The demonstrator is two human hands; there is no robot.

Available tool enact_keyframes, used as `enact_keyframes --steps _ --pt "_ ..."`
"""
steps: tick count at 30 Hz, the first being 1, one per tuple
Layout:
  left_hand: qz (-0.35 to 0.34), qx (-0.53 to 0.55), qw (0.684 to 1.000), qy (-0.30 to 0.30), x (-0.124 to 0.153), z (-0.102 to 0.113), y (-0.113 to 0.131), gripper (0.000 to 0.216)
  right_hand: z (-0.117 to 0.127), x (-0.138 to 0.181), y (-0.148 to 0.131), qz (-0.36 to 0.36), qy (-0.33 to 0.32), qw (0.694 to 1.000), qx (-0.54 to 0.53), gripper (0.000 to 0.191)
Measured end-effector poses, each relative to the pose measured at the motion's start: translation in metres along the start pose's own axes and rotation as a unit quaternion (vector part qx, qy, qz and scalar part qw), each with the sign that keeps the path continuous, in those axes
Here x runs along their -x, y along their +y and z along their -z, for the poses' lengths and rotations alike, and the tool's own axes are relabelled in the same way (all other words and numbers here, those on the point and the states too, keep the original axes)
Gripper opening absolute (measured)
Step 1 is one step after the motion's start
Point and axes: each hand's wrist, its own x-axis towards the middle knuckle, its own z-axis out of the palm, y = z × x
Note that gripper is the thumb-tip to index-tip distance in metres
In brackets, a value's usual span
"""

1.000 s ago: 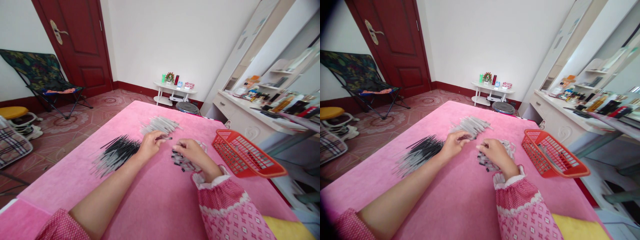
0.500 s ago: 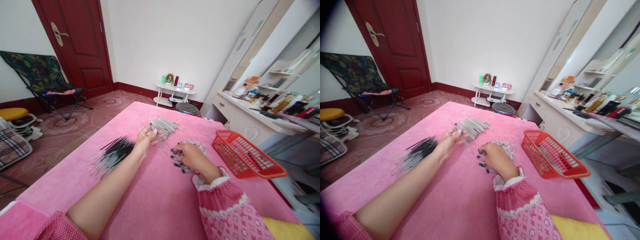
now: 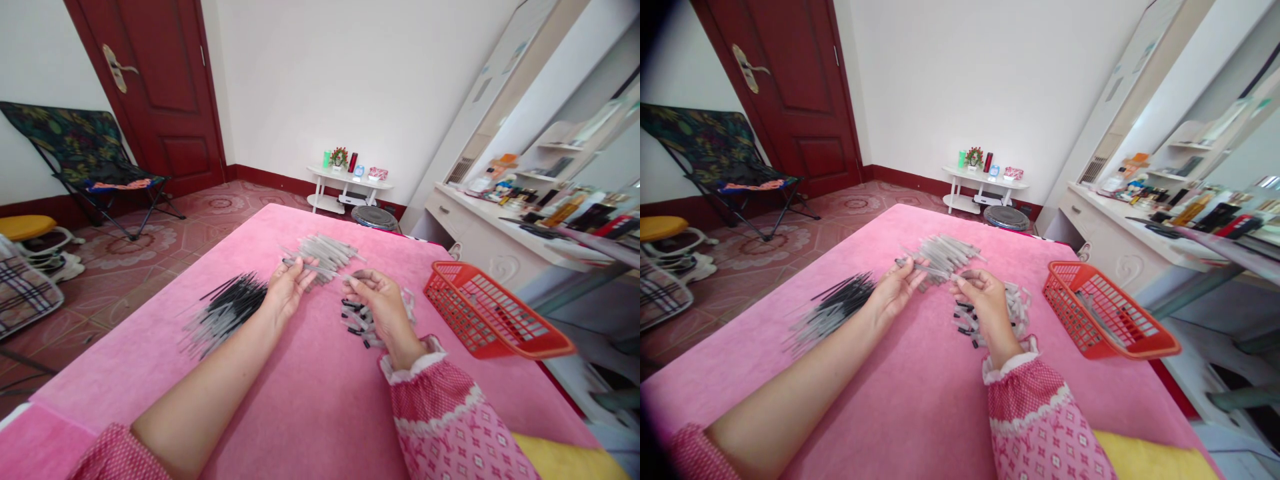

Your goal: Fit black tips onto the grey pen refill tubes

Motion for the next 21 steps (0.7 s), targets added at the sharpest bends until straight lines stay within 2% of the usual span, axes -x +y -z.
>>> enact_keyframes --steps 6,9,14,16,19,21 --pt "0.007 0.013 1.000 0.005 0.0024 -0.0028 -0.0011 0.006 -0.0024 0.0001 0.0018 0.007 0.004 1.000 0.013 0.031" --pt "0.015 0.005 1.000 0.001 0.0019 -0.0018 -0.0023 0.002 -0.0042 -0.0005 0.0020 0.033 0.010 0.997 0.066 0.029" --pt "0.019 -0.009 1.000 0.003 0.0018 -0.0009 -0.0041 0.010 -0.0068 -0.0014 0.0068 0.094 0.010 0.984 0.151 0.018" --pt "0.027 -0.008 1.000 0.011 0.0017 -0.0004 -0.0051 0.010 -0.0062 -0.0006 0.0084 0.131 0.009 0.966 0.223 0.016" --pt "0.034 -0.006 0.999 0.021 0.0016 0.0005 -0.0078 0.009 -0.0036 0.0022 0.0076 0.197 0.000 0.914 0.356 0.019" --pt "0.030 -0.007 0.999 0.026 0.0024 0.0007 -0.0100 0.008 -0.0019 0.0042 0.0058 0.227 -0.004 0.885 0.406 0.021"
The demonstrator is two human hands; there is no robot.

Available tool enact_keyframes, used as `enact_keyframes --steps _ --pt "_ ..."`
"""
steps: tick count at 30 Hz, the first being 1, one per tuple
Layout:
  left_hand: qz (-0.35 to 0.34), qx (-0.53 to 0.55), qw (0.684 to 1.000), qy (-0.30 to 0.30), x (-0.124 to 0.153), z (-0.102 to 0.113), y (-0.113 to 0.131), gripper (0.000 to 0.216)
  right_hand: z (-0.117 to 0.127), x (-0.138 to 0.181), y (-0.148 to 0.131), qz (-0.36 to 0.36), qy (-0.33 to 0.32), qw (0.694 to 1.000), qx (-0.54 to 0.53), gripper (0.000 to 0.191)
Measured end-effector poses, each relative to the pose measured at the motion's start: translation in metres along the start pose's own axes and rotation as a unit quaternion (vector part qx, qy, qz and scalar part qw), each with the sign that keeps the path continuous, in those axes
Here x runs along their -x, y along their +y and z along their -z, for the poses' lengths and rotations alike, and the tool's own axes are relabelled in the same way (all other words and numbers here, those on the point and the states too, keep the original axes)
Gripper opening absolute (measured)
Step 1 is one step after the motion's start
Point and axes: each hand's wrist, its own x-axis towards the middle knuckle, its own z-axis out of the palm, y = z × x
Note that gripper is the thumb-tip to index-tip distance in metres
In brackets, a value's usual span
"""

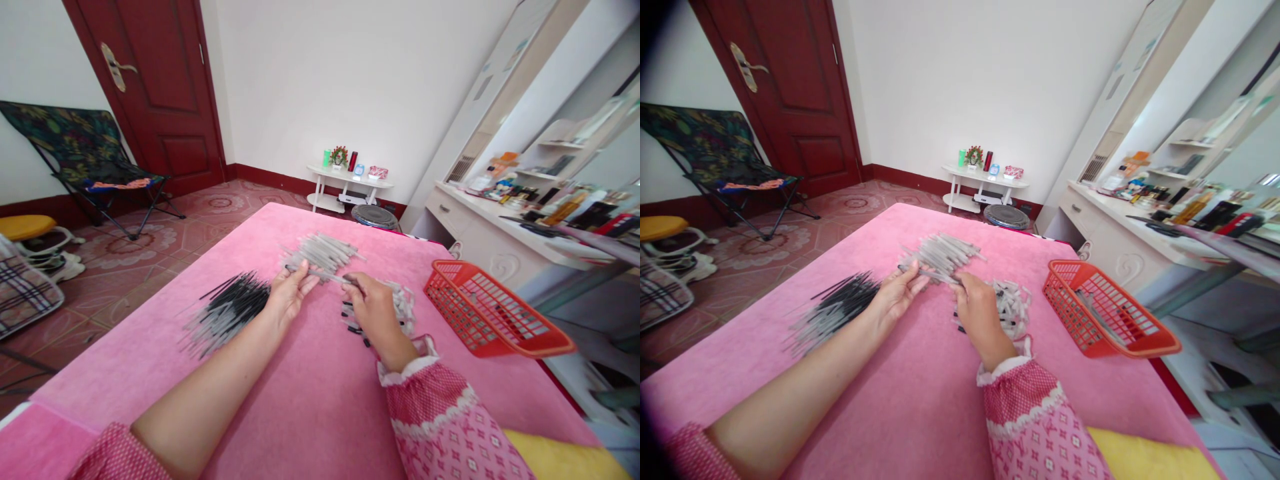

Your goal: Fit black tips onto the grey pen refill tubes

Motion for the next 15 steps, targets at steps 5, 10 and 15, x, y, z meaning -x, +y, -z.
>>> enact_keyframes --steps 5,10,15 --pt "-0.022 -0.005 1.000 -0.007 0.005 -0.002 -0.003 0.012 0.001 0.003 0.000 -0.008 0.009 1.000 -0.012 0.020" --pt "-0.061 -0.015 0.997 -0.041 0.012 -0.005 -0.004 0.021 -0.004 0.003 0.004 -0.075 0.023 0.992 -0.102 0.017" --pt "-0.089 -0.018 0.993 -0.078 0.017 -0.006 -0.006 0.027 -0.003 0.001 0.002 -0.135 0.028 0.971 -0.195 0.012"
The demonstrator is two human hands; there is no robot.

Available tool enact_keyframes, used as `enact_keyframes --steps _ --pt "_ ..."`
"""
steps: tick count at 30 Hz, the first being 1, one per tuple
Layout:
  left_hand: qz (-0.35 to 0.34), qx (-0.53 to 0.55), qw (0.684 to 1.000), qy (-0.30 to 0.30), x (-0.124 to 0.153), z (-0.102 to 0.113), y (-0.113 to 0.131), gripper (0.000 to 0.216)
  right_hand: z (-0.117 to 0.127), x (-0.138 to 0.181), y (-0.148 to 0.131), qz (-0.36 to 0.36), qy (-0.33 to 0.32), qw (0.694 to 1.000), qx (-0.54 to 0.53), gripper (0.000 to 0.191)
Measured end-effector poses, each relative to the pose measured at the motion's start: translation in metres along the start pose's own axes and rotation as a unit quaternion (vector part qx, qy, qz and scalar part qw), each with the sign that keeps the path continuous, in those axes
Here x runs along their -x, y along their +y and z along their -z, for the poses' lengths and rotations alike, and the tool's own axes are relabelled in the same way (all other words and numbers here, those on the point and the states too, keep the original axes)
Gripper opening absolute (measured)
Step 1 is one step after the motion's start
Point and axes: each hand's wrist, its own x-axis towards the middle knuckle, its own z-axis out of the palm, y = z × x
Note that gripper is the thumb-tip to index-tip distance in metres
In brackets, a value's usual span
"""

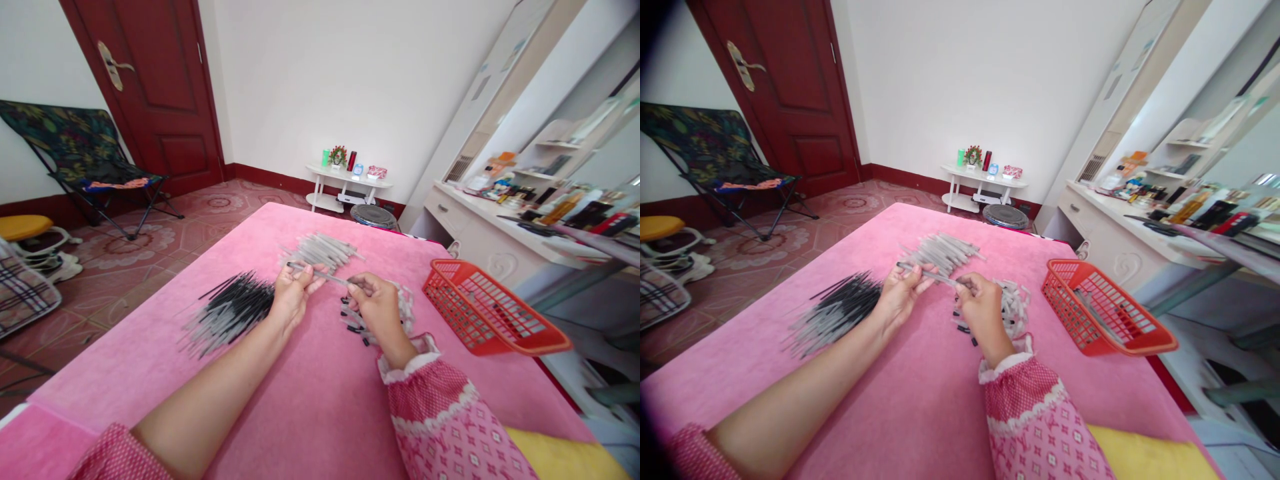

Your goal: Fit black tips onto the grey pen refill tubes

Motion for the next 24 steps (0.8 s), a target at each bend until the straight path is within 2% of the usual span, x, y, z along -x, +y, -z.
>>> enact_keyframes --steps 8,13,16,19,24 --pt "-0.056 -0.006 0.996 -0.064 0.007 -0.004 0.004 0.034 0.001 0.001 -0.011 -0.067 -0.014 0.988 -0.140 0.011" --pt "-0.072 -0.030 0.994 -0.081 0.007 -0.004 0.004 0.033 0.008 -0.002 -0.009 -0.158 -0.079 0.967 -0.182 0.016" --pt "-0.055 -0.026 0.996 -0.062 0.003 -0.001 -0.001 0.032 0.011 -0.007 -0.007 -0.140 -0.108 0.976 -0.131 0.017" --pt "-0.026 -0.035 0.998 -0.048 0.002 0.000 -0.007 0.033 0.010 -0.009 -0.004 -0.053 -0.122 0.991 -0.012 0.016" --pt "-0.001 -0.128 0.990 -0.051 0.006 0.001 -0.015 0.036 0.005 -0.003 -0.004 0.034 -0.141 0.973 0.180 0.011"
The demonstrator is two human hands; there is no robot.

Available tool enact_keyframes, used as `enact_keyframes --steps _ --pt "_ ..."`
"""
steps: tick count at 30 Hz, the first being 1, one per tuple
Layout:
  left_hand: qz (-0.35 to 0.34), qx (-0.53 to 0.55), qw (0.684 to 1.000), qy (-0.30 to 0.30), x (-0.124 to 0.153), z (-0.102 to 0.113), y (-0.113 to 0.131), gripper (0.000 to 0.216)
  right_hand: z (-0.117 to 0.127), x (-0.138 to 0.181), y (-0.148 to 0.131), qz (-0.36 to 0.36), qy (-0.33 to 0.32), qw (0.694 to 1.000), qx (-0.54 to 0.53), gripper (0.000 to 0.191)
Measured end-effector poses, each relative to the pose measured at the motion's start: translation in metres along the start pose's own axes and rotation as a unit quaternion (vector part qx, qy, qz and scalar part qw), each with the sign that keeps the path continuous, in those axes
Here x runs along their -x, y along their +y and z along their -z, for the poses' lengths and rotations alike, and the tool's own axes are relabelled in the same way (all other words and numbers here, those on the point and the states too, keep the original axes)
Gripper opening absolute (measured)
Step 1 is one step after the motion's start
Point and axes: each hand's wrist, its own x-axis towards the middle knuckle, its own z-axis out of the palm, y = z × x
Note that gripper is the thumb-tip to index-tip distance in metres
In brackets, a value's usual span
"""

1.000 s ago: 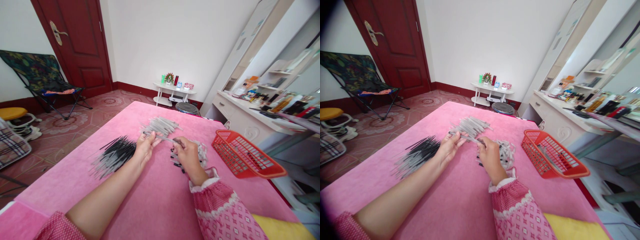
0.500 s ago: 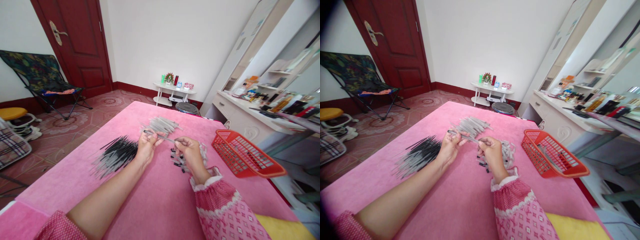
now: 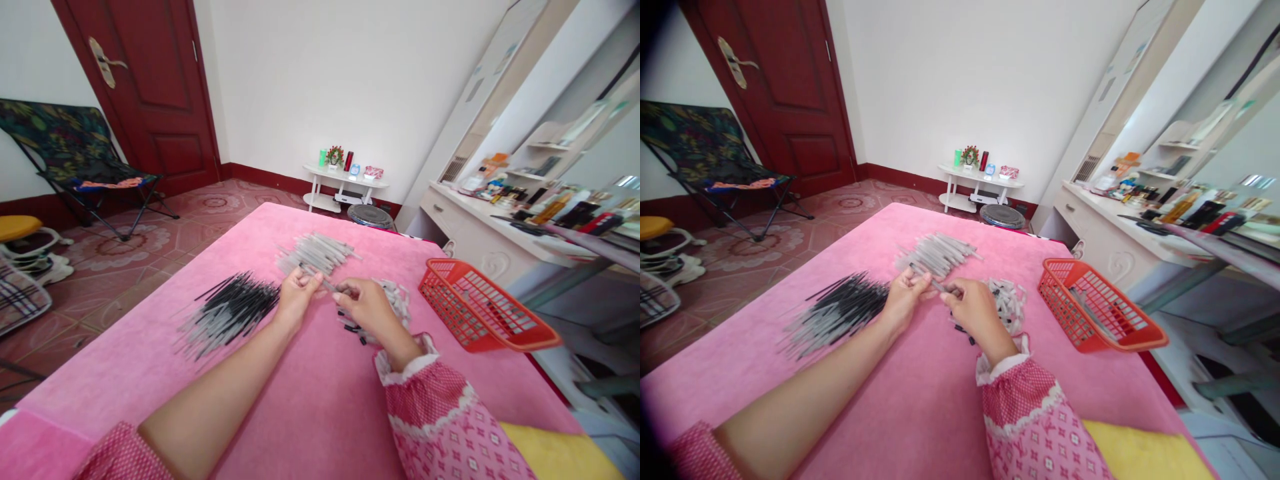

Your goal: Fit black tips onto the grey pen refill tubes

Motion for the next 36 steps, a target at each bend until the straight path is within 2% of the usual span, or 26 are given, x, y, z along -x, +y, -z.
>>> enact_keyframes --steps 5,8,11,14,16,20,22,25,29,33,36 --pt "-0.004 -0.105 0.994 -0.035 0.003 0.001 -0.007 0.043 0.003 0.003 -0.011 -0.001 -0.012 0.995 0.101 0.012" --pt "0.014 -0.110 0.991 -0.072 0.003 0.002 -0.011 0.049 0.027 -0.003 -0.012 -0.006 0.012 0.993 0.118 0.013" --pt "0.029 -0.103 0.991 -0.084 0.003 0.003 -0.013 0.050 0.073 -0.007 -0.002 -0.024 0.083 0.986 0.139 0.018" --pt "0.035 -0.097 0.991 -0.083 0.003 0.002 -0.012 0.051 0.131 0.003 0.016 -0.070 0.159 0.957 0.233 0.023" --pt "0.040 -0.097 0.991 -0.081 0.003 0.001 -0.012 0.051 0.166 0.016 0.031 -0.147 0.190 0.920 0.311 0.028" --pt "0.043 -0.103 0.990 -0.084 0.002 0.001 -0.012 0.053 0.210 0.045 0.063 -0.307 0.168 0.852 0.389 0.034" --pt "0.043 -0.106 0.990 -0.088 0.002 0.002 -0.013 0.052 0.219 0.055 0.078 -0.353 0.144 0.836 0.395 0.035" --pt "0.049 -0.103 0.989 -0.091 0.001 0.003 -0.015 0.052 0.224 0.061 0.098 -0.381 0.088 0.833 0.392 0.032" --pt "0.048 -0.102 0.990 -0.089 0.001 0.004 -0.016 0.052 0.221 0.056 0.121 -0.373 0.034 0.859 0.350 0.023" --pt "0.046 -0.109 0.989 -0.086 0.001 0.005 -0.016 0.052 0.212 0.047 0.135 -0.349 0.025 0.892 0.287 0.017" --pt "0.044 -0.112 0.989 -0.088 0.001 0.005 -0.016 0.051 0.205 0.042 0.137 -0.332 0.015 0.902 0.275 0.020"
